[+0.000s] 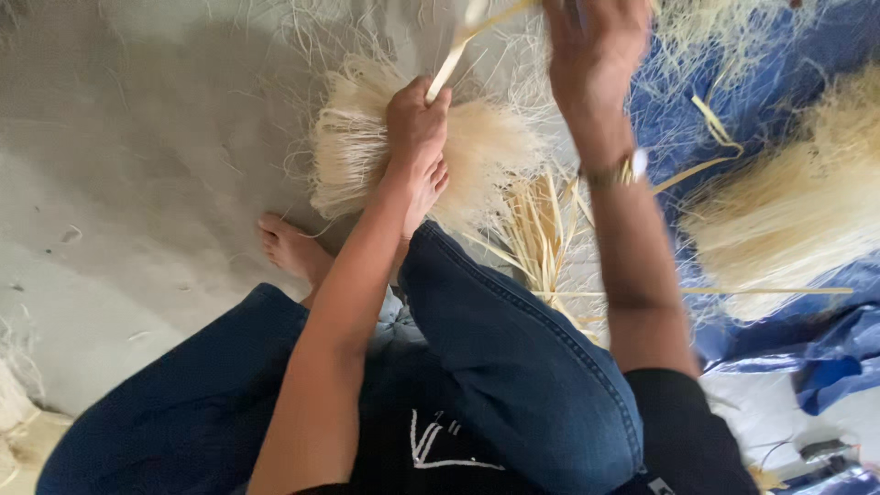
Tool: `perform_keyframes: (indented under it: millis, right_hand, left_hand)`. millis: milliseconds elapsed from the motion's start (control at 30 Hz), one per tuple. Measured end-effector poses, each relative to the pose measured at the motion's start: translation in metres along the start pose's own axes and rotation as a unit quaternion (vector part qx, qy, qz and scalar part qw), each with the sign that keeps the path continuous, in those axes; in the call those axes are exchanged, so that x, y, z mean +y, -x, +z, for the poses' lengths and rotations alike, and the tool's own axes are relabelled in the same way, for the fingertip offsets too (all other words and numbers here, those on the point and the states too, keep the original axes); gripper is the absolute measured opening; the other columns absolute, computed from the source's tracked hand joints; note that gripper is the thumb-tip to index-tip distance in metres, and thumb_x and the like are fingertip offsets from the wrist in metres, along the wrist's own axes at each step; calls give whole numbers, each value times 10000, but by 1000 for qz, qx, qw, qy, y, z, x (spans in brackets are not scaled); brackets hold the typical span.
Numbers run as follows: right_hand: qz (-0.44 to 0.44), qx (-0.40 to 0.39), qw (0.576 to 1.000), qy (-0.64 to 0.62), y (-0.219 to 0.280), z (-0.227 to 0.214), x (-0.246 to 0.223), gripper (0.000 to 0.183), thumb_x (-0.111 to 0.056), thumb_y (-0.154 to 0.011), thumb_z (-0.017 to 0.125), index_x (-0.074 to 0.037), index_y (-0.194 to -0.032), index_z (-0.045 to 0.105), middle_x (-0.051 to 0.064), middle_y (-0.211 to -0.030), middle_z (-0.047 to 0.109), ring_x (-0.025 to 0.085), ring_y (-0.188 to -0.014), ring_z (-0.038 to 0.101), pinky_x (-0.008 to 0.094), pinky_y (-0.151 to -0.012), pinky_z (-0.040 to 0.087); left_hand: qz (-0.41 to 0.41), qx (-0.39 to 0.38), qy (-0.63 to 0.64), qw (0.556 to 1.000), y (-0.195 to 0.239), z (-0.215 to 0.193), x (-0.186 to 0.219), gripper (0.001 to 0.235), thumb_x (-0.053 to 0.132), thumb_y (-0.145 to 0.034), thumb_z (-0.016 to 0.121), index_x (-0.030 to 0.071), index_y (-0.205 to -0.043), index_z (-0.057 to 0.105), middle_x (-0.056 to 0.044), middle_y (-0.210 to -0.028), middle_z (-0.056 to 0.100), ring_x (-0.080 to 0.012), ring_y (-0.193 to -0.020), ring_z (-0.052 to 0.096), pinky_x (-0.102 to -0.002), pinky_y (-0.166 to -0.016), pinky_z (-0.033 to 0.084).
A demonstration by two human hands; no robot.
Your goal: The person sits on the floor and bundles white fibrous material by hand. They gather the fibers, wrap a yellow strip around the bundle, and tie it securely. The person then places the finished bundle aside and repeats the process with another bundle.
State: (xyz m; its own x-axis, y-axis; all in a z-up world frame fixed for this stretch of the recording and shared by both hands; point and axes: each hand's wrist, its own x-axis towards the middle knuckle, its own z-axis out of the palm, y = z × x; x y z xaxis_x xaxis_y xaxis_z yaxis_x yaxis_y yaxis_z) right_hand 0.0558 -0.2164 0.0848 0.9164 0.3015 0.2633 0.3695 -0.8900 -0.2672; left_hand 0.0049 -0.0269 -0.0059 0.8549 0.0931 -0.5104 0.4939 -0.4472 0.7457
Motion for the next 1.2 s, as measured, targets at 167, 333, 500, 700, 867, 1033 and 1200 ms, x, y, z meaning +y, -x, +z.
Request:
perform_keyframes:
  millis: [167,333,500,700,867,1033,1200]
  right_hand:
    - [181,-185,860,-440,24,38,-50,180,-81,-1022,609,4,-1101,746,118,-948,753,139,-727,632,206,-581,479]
    - [359,-163,695,-601,26,85,-54,143,-29,-980,632,-50,-917,757,33,-773,665,103,-665,544,228,-609,447]
    - [548,-33,430,-717,25,101,-71,147,-72,-993,560,1,-879,616,101,-809,615,197,-729,592,308,-723,558]
    - [468,49,415,-779,4,86,-91,155,12,-1020,473,8,-871,514,125,-788,553,193,-581,520,315,-573,505]
    - [477,67,573,-664,-27,99,-88,158,-66,-899,534,-60,-742,525,-39,-463,315,65,-364,285,236,-325,195]
    - [587,57,621,-516,-39,120,-89,123,-36,-766,521,-72,-650,502,37,-465,344,163,-365,270,336,-308,175]
    - [582,37,664,-468,-44,147,-80,180,-89,-780,551,-98,-620,468,45,-489,433,163,-400,325,344,-304,227]
  left_hand:
    - [-83,-50,31,995,3,-7,10,135,232,-955,658,159,-850,704,28,-604,554,-90,-479,448,-283,-434,362]
    - [-69,-57,77,993,6,-16,22,130,157,-874,621,141,-848,747,7,-716,746,-85,-511,529,-269,-451,428]
    - [46,-31,168,984,18,-25,14,322,391,-931,641,175,-736,504,54,-607,430,-73,-535,363,-270,-467,318]
    - [-25,-54,402,914,31,-36,44,610,707,-799,436,153,-563,538,46,-456,453,-89,-387,380,-260,-415,338]
    - [-47,-44,443,894,49,-30,45,593,626,-865,442,116,-579,541,37,-420,300,-82,-378,251,-288,-416,166]
    - [-94,-26,457,884,56,-23,28,518,485,-937,465,129,-565,411,3,-534,338,-97,-510,306,-289,-529,245]
    - [-143,-1,497,856,46,-7,20,516,462,-930,519,112,-553,472,13,-503,359,-77,-507,316,-263,-536,234]
